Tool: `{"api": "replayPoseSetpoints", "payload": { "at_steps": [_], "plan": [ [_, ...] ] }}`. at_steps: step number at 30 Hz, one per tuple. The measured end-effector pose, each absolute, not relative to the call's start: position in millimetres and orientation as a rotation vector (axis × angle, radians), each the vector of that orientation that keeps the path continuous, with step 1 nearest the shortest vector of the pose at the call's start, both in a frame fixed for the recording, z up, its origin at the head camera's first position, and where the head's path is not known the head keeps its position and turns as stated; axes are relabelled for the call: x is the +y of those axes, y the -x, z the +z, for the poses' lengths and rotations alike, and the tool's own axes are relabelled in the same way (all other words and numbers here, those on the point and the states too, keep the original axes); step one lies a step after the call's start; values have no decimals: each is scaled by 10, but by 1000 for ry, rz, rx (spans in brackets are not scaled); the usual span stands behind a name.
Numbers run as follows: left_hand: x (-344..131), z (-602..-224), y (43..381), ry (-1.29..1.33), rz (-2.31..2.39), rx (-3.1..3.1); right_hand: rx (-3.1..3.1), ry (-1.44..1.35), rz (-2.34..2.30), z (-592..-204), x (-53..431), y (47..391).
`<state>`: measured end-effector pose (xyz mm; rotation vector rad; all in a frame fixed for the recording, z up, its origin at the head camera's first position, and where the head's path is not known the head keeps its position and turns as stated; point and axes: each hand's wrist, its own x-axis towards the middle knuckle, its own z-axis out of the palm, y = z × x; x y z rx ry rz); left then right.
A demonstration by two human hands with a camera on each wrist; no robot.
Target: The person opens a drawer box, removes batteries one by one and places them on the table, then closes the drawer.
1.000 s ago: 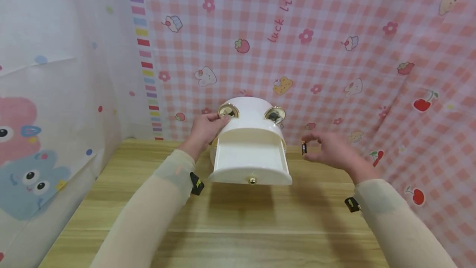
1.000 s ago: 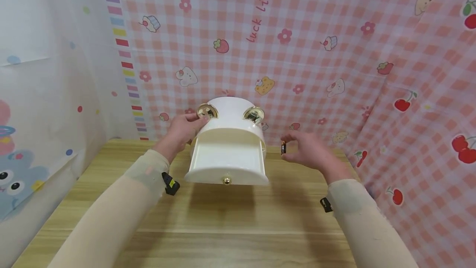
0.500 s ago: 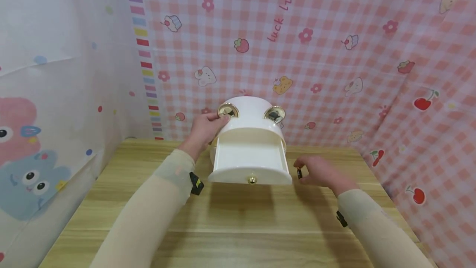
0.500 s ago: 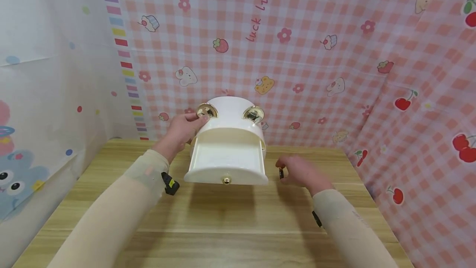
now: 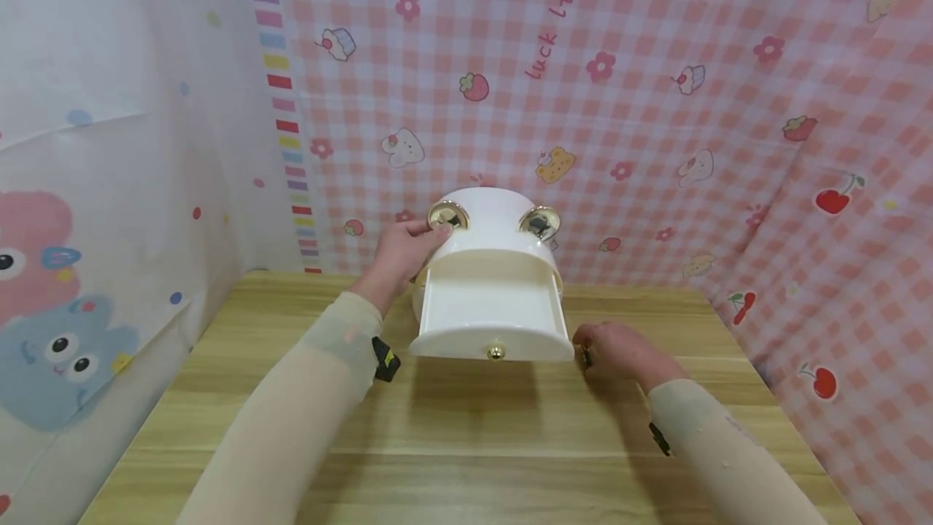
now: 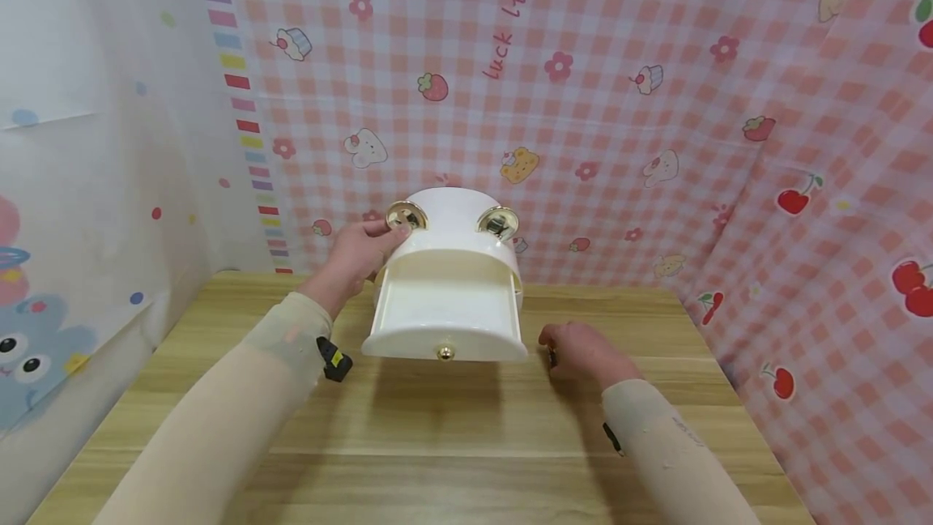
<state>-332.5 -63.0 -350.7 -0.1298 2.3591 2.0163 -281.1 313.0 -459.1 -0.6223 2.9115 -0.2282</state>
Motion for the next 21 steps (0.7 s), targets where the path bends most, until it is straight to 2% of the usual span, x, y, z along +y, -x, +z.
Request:
{"api": "replayPoseSetpoints", "payload": {
  "at_steps": [21],
  "plan": [
    [-638, -3505, 3307, 109, 1995, 2388, 2885, 667, -185, -4590, 3124, 2808]
  ]
}}
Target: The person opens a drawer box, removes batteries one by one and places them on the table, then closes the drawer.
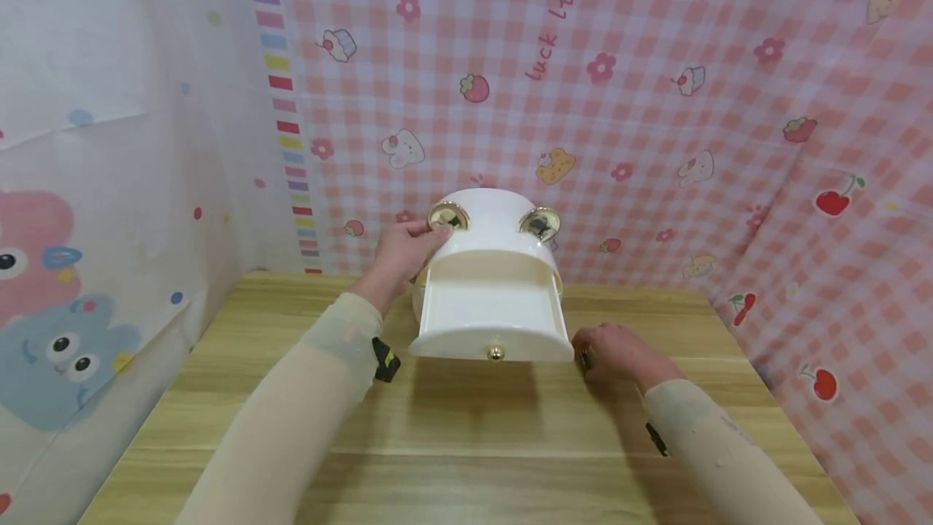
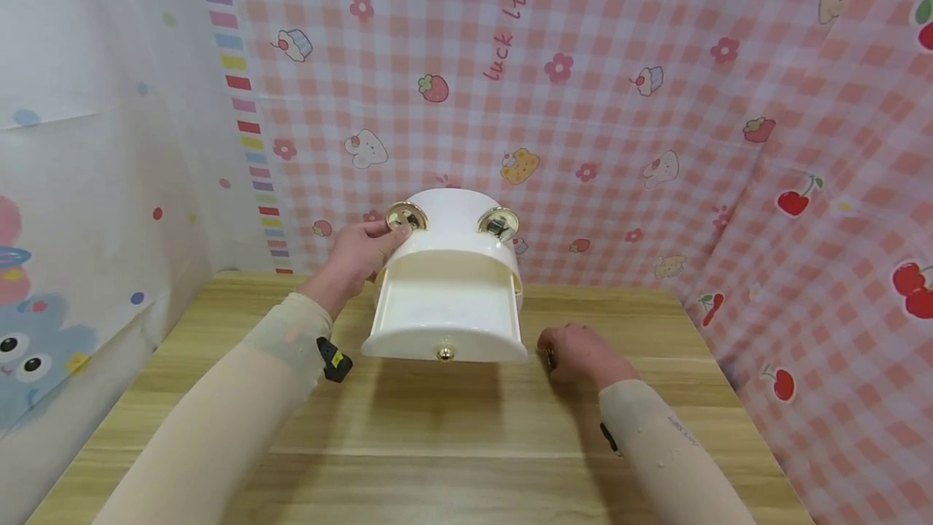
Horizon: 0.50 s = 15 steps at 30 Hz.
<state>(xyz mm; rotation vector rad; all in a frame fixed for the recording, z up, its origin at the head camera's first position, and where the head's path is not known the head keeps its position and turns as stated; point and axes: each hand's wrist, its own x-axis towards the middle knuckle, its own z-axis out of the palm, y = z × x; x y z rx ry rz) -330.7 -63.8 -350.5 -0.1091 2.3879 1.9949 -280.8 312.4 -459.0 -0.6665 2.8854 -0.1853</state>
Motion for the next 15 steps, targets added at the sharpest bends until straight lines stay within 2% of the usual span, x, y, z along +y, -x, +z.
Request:
{"api": "replayPoseSetpoints", "payload": {
  "at_steps": [15],
  "plan": [
    [-642, -3519, 3309, 110, 1987, 2382, 2889, 637, -177, -4591, 3108, 2789]
  ]
}}
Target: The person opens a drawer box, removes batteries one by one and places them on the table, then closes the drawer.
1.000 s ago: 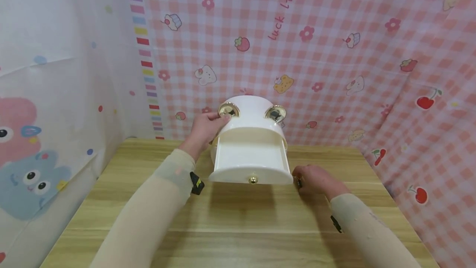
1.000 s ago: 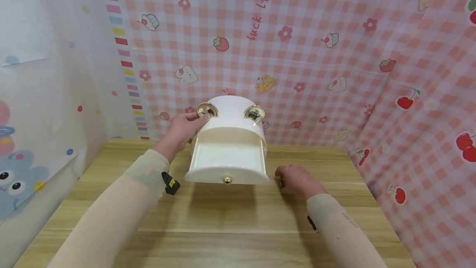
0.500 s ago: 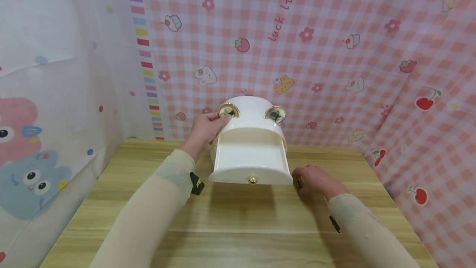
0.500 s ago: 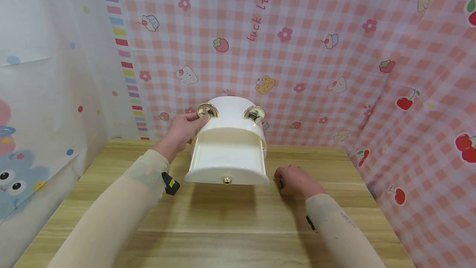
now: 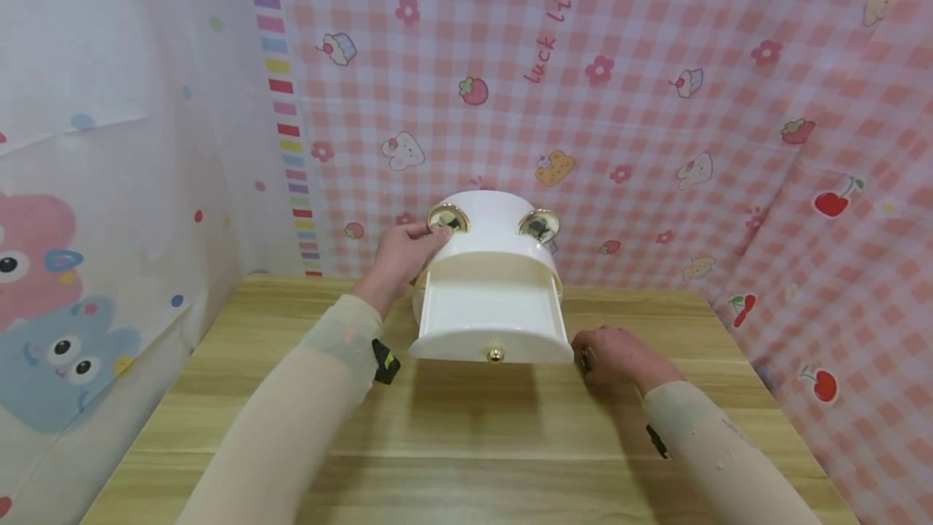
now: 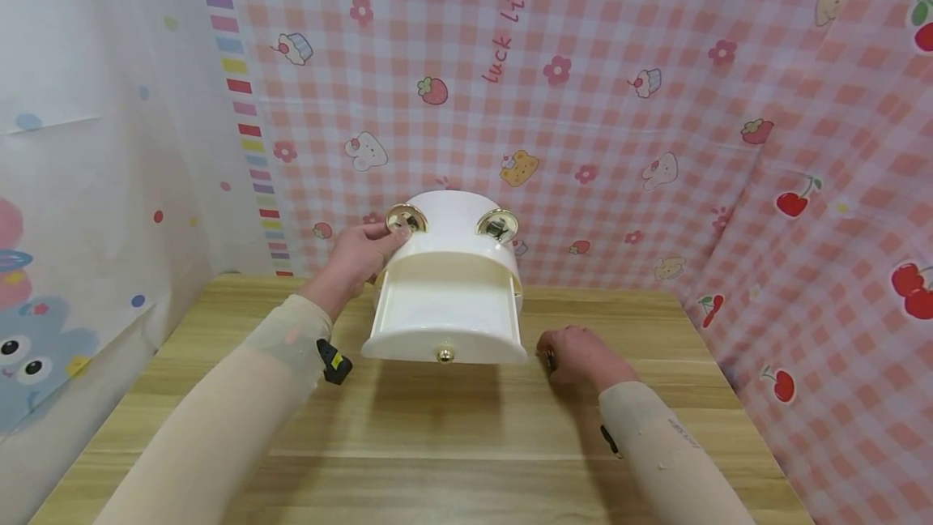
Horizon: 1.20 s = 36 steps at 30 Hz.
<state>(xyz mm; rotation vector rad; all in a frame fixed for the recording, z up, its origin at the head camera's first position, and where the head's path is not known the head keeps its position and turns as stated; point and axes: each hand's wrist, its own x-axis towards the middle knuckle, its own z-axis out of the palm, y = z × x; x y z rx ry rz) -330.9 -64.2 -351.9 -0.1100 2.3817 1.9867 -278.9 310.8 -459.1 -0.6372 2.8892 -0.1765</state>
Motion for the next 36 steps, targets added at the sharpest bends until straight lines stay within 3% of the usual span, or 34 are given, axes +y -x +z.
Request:
{"api": "replayPoseSetpoints", "payload": {
  "at_steps": [36],
  "plan": [
    [-627, -3499, 3286, 128, 2002, 2376, 2867, 656, -189, -4595, 3076, 2789]
  ]
}}
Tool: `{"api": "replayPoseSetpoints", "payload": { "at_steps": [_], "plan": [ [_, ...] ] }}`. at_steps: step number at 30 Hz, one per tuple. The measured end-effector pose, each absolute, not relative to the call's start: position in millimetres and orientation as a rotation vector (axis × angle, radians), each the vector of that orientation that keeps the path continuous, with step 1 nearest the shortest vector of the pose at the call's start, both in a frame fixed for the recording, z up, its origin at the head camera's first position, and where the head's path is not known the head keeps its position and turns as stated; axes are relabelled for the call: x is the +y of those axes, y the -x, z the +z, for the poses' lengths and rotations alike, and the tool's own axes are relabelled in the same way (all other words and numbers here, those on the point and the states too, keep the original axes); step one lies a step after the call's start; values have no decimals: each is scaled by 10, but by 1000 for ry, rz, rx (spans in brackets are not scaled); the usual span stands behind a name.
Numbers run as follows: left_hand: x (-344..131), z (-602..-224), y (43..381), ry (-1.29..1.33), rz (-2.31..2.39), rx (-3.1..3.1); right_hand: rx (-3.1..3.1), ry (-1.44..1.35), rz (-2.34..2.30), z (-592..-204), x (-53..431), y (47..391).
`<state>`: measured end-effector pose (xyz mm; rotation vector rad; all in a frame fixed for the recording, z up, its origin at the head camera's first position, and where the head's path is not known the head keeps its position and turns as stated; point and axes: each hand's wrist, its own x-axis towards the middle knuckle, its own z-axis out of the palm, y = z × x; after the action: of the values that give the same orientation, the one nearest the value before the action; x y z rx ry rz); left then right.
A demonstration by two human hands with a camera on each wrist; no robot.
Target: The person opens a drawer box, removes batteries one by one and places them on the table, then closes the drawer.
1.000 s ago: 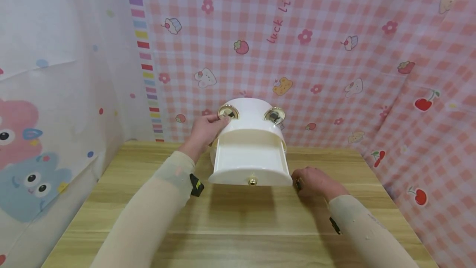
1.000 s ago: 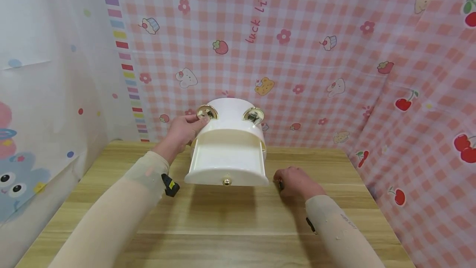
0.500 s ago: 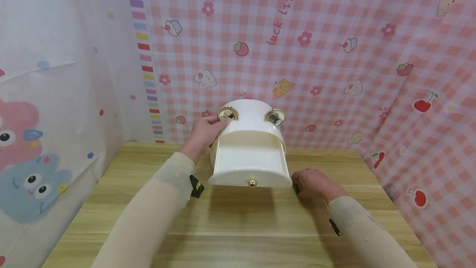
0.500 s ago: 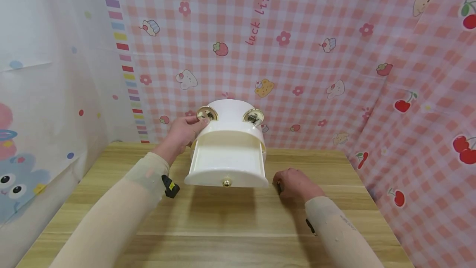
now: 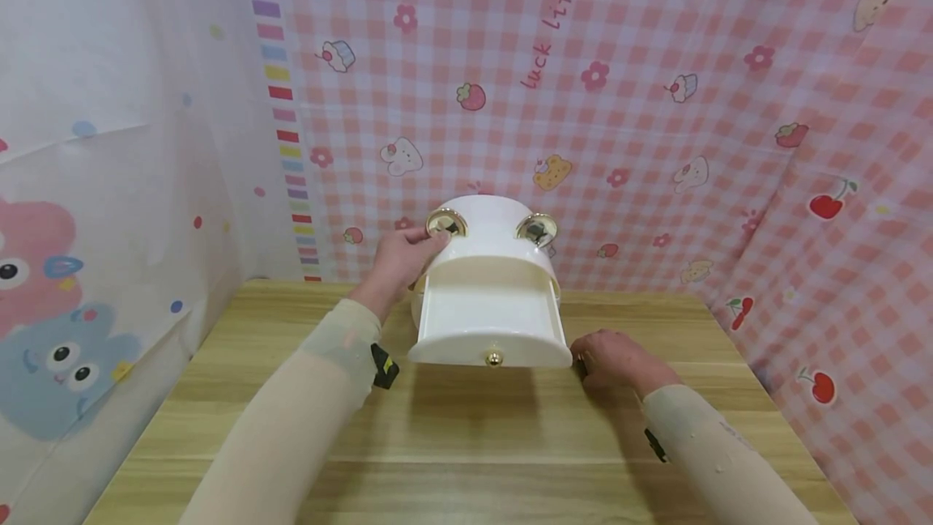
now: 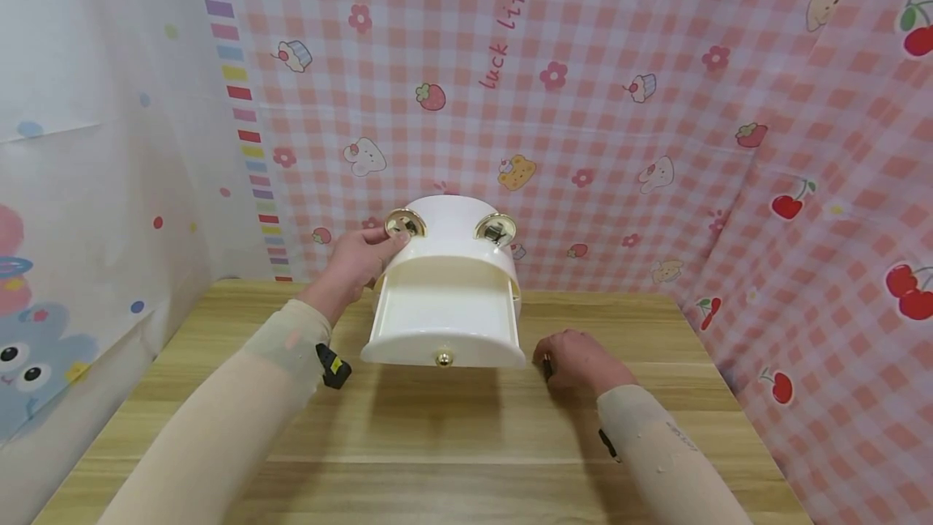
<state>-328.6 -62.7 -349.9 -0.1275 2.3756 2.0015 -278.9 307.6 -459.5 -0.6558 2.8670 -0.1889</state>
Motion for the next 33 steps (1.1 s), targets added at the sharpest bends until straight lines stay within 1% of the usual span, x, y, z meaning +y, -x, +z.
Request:
{"api": "replayPoseSetpoints", "payload": {
  "at_steps": [23, 33],
  "plan": [
    [-617, -3473, 3282, 138, 1975, 2390, 2879, 662, -216, -4619, 3090, 2793],
    [-627, -3506, 3298, 127, 1974, 2393, 2904, 735, -333, -4559, 3118, 2724]
  ]
}}
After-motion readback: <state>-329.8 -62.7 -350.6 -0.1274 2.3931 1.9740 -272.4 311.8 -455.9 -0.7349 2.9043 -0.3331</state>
